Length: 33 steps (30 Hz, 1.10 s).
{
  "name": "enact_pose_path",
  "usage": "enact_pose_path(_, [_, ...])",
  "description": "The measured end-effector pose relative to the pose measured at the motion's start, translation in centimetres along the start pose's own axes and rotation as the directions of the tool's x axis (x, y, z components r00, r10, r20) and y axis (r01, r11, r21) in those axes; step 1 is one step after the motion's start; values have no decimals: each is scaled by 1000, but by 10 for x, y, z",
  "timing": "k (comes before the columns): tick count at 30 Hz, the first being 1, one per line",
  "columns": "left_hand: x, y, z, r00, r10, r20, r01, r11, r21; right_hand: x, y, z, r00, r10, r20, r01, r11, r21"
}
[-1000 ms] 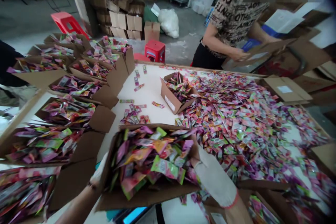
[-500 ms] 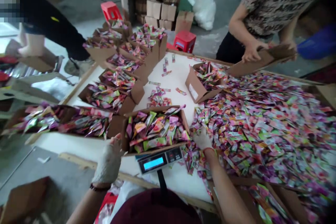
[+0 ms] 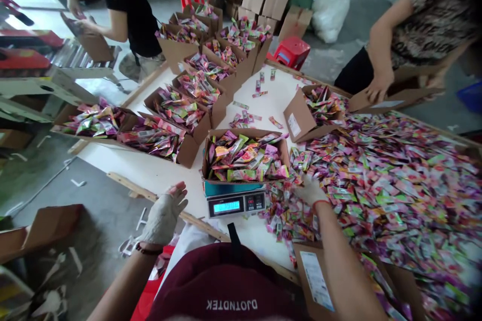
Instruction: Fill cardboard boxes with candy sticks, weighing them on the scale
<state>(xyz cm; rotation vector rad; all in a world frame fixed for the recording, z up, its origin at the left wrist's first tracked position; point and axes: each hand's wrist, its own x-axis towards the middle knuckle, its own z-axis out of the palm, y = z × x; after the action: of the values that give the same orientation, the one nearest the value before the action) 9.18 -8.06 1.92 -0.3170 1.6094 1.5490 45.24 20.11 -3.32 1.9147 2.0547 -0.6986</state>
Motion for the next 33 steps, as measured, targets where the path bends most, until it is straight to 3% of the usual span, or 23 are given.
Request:
enact_pose_path(2, [-3, -3, -1, 1000, -4, 4, 4, 1000, -7, 1, -13, -45, 978, -113, -173, 131, 986, 100])
enact_pose_path(4, [-6, -6, -2, 1000, -12, 1, 12, 1000, -19, -8, -40, -81, 888, -263, -377, 365, 902, 231])
enact_pose_path(6, [-9, -8, -3, 1000, -13, 8, 13, 999, -29, -22, -80, -101, 796, -409, -447, 564, 770, 299])
enact_pose_path(8, [-11, -11, -4, 1000, -13, 26, 13, 999, -31, -37, -125, -104, 705, -605, -370, 704, 663, 255])
enact_pose_path(10, [-13, -13, -6, 999, -15, 38, 16, 999, -31, -46, -167, -95, 629, -750, -202, 773, 631, 64])
enact_pose_path(12, [-15, -14, -10, 999, -19, 32, 20, 999, -34, -50, -198, -83, 621, -783, -29, 772, 617, -150])
enact_pose_path(14, [-17, -15, -15, 1000, -16, 17, 17, 999, -40, -49, -212, -74, 635, -770, 53, 756, 606, -248])
enact_pose_path(18, [-18, -16, -26, 999, -21, -28, 20, 999, -39, -47, -194, -85, 600, -800, 14, 784, 585, -209])
enact_pose_path(21, [-17, -17, -29, 998, -36, -43, 34, 999, -41, -58, -159, -107, 637, -750, -177, 756, 653, -44])
enact_pose_path(24, [-16, -17, -24, 999, -34, -4, 33, 999, -30, -76, -126, -122, 736, -575, -357, 669, 697, 257])
enact_pose_path(27, [-15, -16, -12, 998, -20, 66, 20, 1000, 4, -92, -105, -126, 826, -378, -417, 551, 698, 458])
enact_pose_path(30, [-15, -13, -2, 992, -12, 124, 7, 999, 42, -100, -86, -126, 851, -238, -468, 482, 708, 516])
enact_pose_path(33, [-14, -11, 1, 989, -2, 150, -5, 999, 46, -99, -56, -126, 852, -87, -516, 345, 835, 429])
